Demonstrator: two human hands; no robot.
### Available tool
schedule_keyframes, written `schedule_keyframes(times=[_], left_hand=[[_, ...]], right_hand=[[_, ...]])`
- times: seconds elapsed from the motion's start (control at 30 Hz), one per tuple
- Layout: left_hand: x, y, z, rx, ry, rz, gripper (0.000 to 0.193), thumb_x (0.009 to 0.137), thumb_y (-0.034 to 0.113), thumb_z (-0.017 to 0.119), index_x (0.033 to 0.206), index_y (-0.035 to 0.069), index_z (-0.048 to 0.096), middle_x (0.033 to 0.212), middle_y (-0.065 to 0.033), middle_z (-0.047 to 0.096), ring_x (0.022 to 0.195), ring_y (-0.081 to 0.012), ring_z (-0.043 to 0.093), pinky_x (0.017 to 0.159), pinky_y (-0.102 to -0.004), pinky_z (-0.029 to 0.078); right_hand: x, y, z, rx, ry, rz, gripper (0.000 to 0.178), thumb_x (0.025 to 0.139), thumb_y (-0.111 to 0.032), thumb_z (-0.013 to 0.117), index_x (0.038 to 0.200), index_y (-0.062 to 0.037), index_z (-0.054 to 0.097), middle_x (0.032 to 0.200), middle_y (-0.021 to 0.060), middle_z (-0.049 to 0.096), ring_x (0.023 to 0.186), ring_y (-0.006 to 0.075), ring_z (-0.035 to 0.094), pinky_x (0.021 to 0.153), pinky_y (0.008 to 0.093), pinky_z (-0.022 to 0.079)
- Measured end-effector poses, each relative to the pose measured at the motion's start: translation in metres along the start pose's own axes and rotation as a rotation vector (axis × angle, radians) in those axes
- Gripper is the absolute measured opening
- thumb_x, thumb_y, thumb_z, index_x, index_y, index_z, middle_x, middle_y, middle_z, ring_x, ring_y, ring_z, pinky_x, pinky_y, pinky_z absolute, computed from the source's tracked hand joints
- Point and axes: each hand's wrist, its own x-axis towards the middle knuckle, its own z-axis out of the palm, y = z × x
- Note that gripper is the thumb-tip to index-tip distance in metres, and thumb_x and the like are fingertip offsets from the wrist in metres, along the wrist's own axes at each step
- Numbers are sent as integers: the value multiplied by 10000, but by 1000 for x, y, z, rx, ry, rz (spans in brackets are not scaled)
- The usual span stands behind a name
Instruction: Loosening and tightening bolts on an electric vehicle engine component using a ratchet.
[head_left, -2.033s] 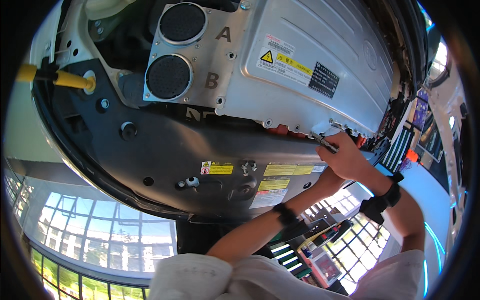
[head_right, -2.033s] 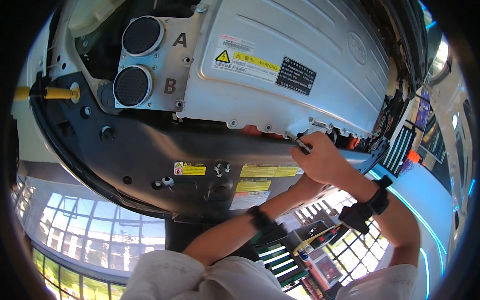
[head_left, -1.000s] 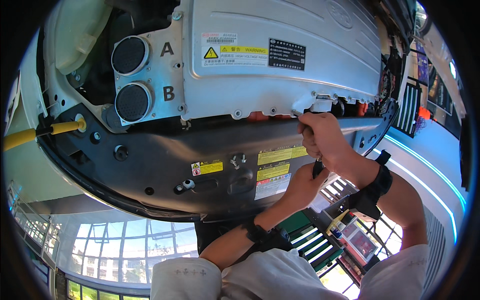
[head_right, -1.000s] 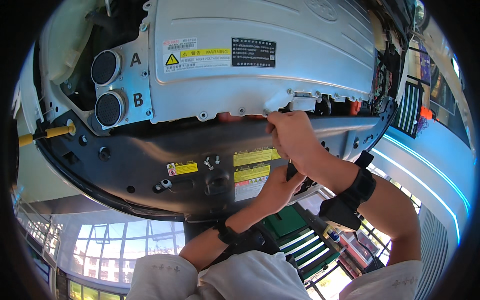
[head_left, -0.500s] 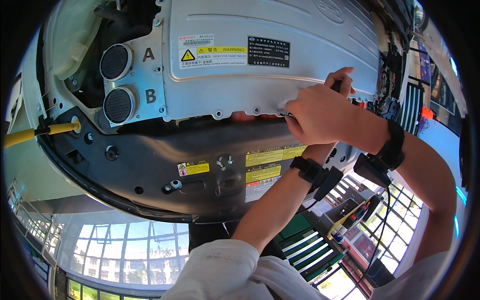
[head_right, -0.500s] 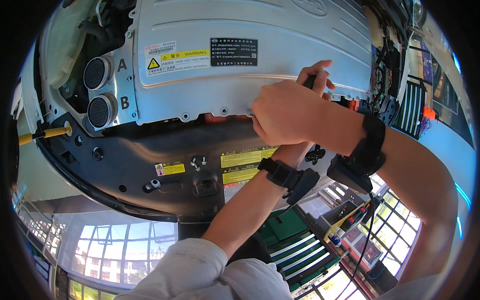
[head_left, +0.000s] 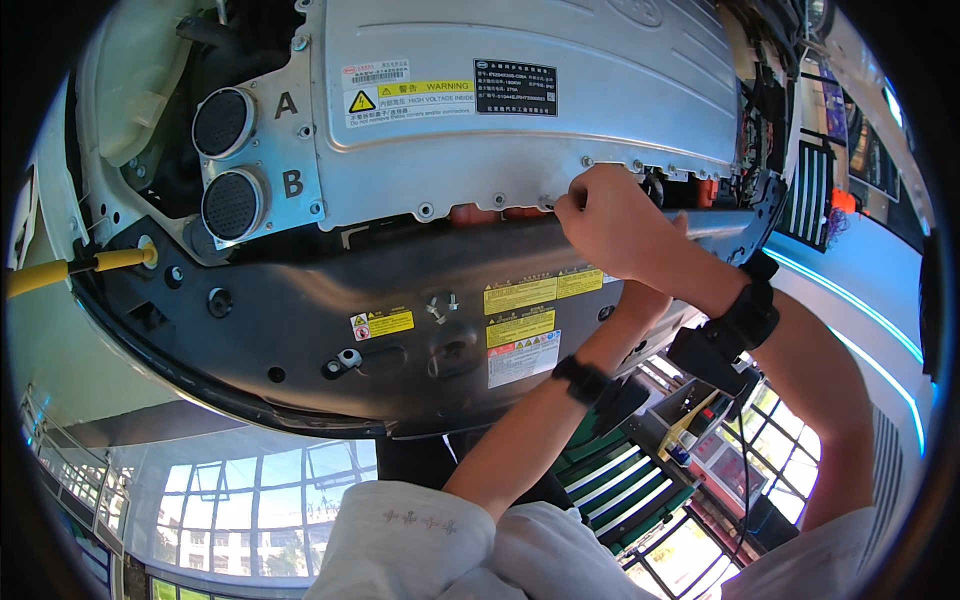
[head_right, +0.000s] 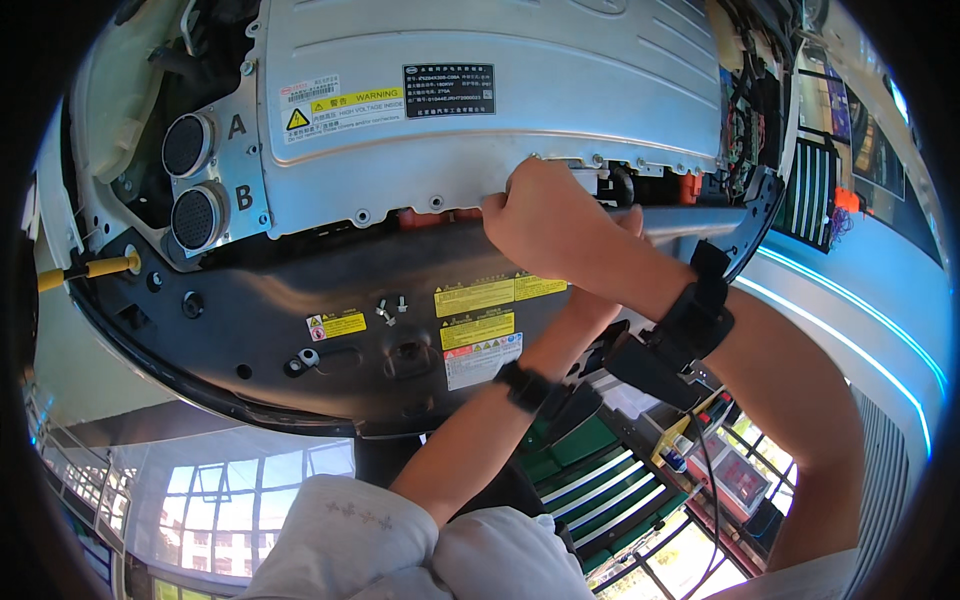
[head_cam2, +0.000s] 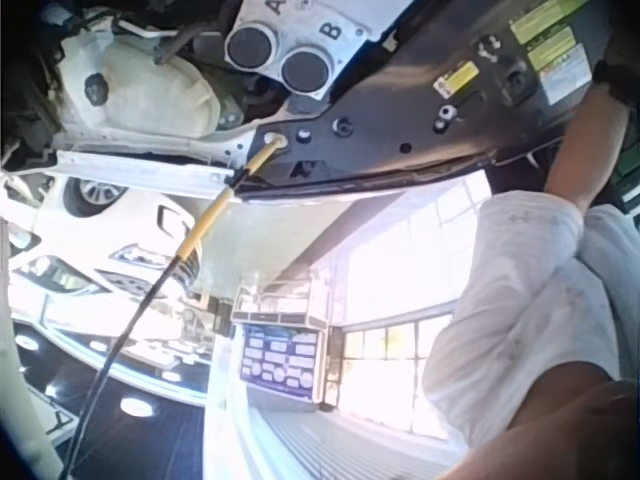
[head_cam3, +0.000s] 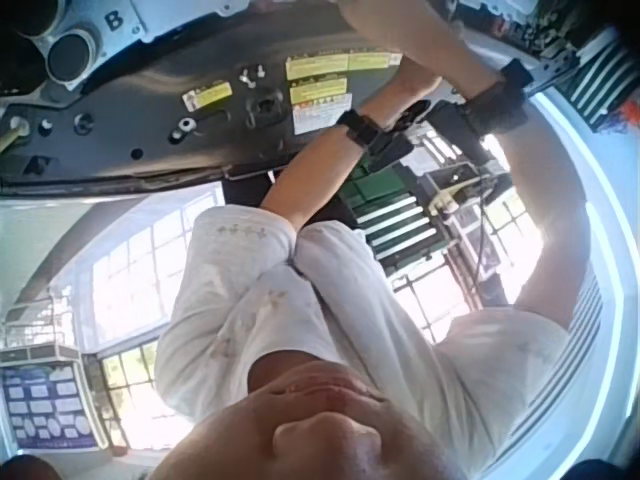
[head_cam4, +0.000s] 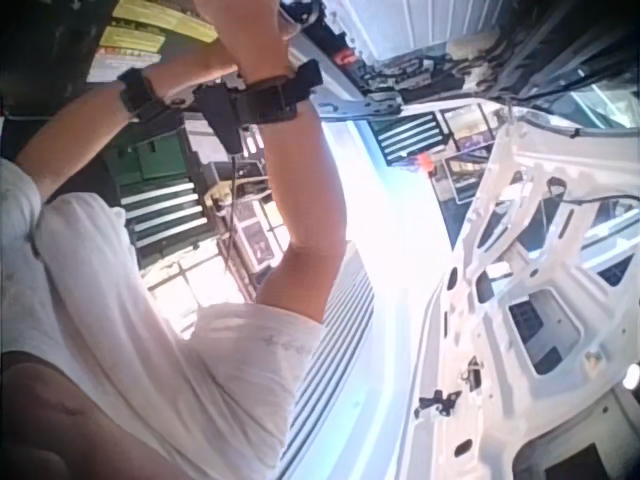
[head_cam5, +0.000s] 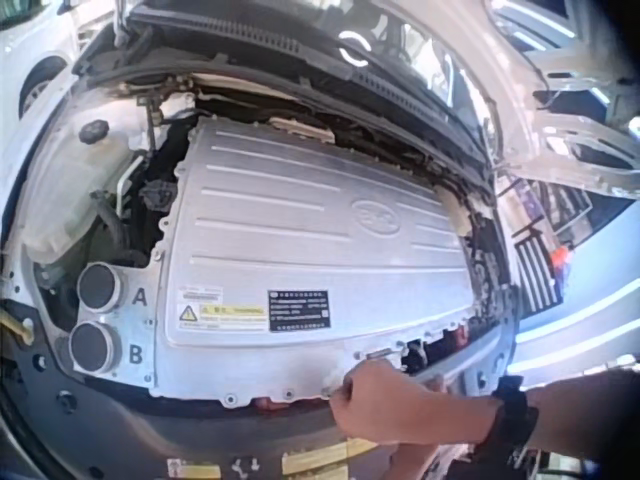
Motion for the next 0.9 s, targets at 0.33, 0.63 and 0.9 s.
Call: schedule_keyframes(times=[0.33, 0.63, 0.9], left_hand=[[-94, 84, -21, 341, 144, -612, 401, 938, 330, 580, 734, -14, 557, 566, -19, 496, 531, -113, 466, 505, -303, 363], [-1, 31, -4, 269, -5, -159, 201, 967, 227, 560, 832, 88, 506, 748, 36, 464, 671, -54, 424, 609, -216, 359], [42, 41, 38, -258, 38, -44, 305, 965, 276, 573, 744, 109, 445, 703, 34, 392, 661, -66, 375, 631, -216, 350]], right_hand=[[-16, 2, 15, 892, 53, 571, 372, 830, -245, 536, 604, 48, 574, 468, 72, 481, 378, 157, 411, 403, 317, 303], [-6, 18, 9, 66, 18, 6, 350, 820, -243, 535, 657, 51, 632, 625, 269, 593, 591, 413, 605, 617, 448, 490], [-3, 1, -29, -887, -29, -420, 214, 786, -218, 553, 671, -62, 642, 611, 207, 591, 574, 415, 582, 643, 481, 472]])
